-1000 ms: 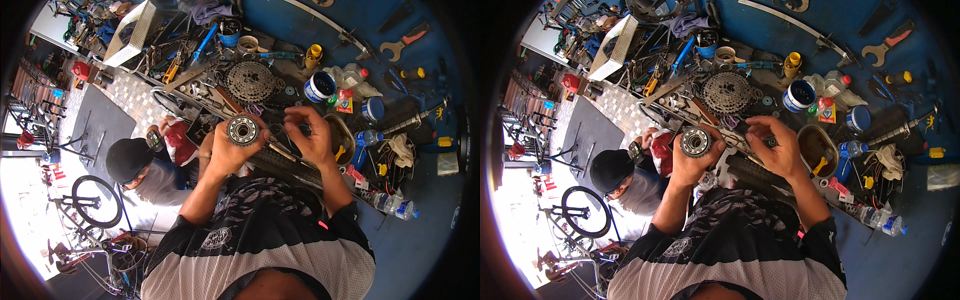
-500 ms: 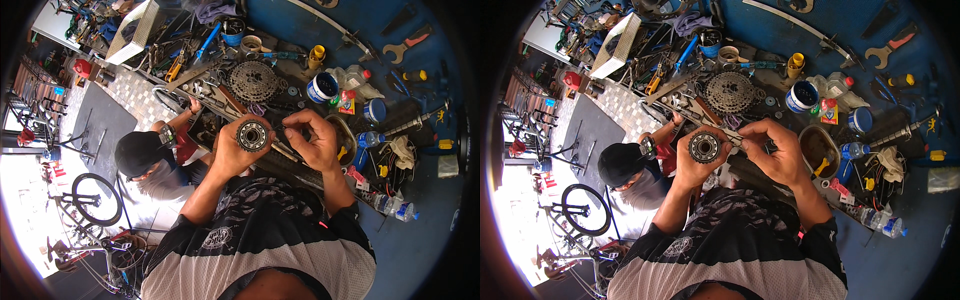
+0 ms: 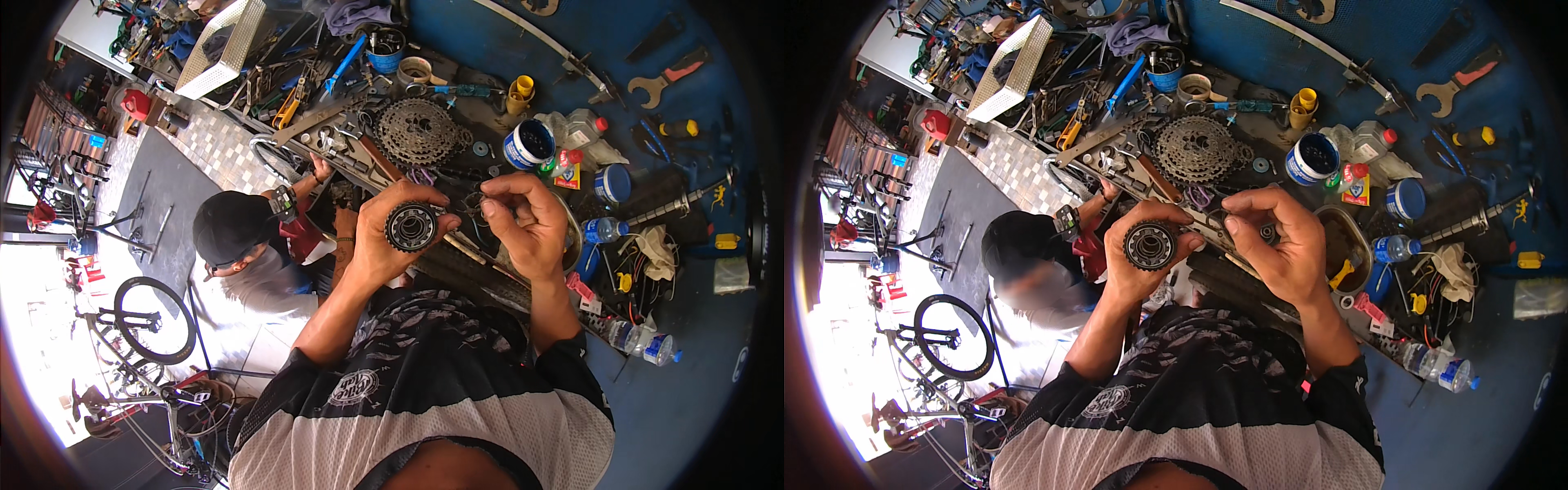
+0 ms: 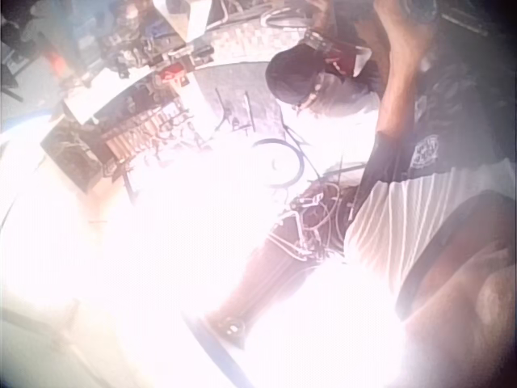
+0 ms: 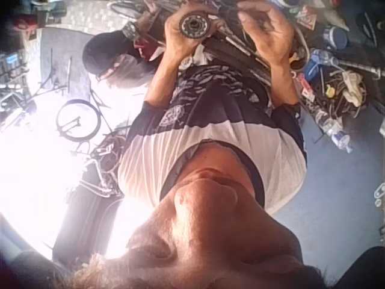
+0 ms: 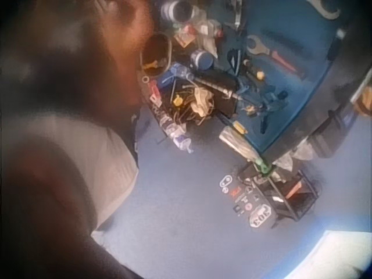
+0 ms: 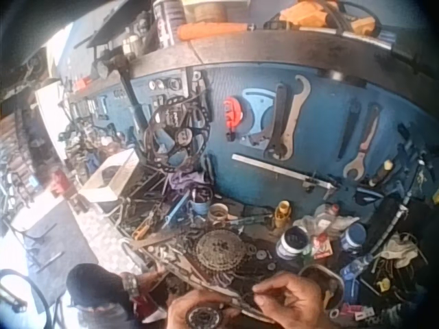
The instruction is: The person disassembles a bicycle wheel hub, removes the bearing and retaining ring, and inspects the components. They use a small tool to pry out the ring and handle the bearing and axle parts with both hands.
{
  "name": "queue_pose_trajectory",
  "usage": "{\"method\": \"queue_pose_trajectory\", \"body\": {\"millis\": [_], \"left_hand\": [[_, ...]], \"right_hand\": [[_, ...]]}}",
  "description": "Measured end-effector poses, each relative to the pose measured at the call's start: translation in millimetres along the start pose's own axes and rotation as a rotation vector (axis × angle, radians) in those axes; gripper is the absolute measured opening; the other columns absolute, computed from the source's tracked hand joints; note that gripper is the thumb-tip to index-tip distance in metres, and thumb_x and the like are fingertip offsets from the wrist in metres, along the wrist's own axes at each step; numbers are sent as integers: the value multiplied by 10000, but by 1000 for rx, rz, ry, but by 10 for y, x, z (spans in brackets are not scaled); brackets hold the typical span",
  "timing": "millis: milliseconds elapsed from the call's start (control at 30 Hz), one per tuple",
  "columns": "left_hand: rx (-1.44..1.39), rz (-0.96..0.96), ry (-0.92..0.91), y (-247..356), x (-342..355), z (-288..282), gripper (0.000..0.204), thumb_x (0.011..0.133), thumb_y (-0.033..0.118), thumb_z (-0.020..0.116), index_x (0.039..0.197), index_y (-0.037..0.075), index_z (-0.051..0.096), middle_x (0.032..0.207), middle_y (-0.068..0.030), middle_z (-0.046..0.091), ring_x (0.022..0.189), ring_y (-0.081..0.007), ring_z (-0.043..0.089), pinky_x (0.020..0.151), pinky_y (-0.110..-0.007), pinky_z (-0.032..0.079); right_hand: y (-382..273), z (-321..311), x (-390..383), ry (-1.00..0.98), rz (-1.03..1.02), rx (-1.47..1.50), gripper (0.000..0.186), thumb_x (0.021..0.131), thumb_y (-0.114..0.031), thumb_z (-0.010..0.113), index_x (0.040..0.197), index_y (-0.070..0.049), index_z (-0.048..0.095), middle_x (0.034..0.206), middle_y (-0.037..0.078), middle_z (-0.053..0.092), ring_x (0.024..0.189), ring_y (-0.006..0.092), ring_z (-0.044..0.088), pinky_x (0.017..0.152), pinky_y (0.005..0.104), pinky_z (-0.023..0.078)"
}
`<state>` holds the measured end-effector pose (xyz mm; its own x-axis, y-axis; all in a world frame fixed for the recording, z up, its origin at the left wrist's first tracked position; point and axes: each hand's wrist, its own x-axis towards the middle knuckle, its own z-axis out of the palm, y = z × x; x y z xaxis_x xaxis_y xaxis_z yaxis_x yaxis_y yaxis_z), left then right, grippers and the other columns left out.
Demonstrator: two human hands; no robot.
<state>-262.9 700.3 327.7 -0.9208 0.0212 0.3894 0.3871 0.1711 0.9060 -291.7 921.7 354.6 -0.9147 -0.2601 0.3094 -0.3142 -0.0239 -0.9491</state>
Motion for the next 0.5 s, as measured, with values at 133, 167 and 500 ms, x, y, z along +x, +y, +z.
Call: {"method": "queue_pose_trajectory", "body": {"millis": [133, 167, 500], "left_hand": [[-34, 7, 9, -29, 12, 27, 332, 807, 47, 967, 1082, 35, 782, 1006, -44, 757, 848, -117, 671, 764, -280, 527], [-35, 18, 9, -29, 24, 31, 336, 803, 48, 970, 1081, 35, 781, 1000, -44, 756, 838, -119, 666, 756, -282, 522], [29, 90, 33, -16, 56, 44, 338, 785, 45, 971, 1055, 41, 768, 947, -66, 756, 796, -163, 674, 729, -320, 525]], "right_hand": [[-57, -24, -16, 26, 15, 48, 217, 982, 43, 747, 1197, 25, 719, 1080, 74, 739, 911, 81, 668, 837, 242, 528], [-61, -37, -18, 27, 8, 49, 217, 982, 44, 747, 1196, 26, 719, 1082, 74, 738, 913, 81, 667, 836, 242, 528], [-87, -35, -43, 41, -3, 75, 195, 992, 33, 747, 1185, 36, 719, 1065, 68, 736, 913, 79, 661, 832, 237, 525]]}}
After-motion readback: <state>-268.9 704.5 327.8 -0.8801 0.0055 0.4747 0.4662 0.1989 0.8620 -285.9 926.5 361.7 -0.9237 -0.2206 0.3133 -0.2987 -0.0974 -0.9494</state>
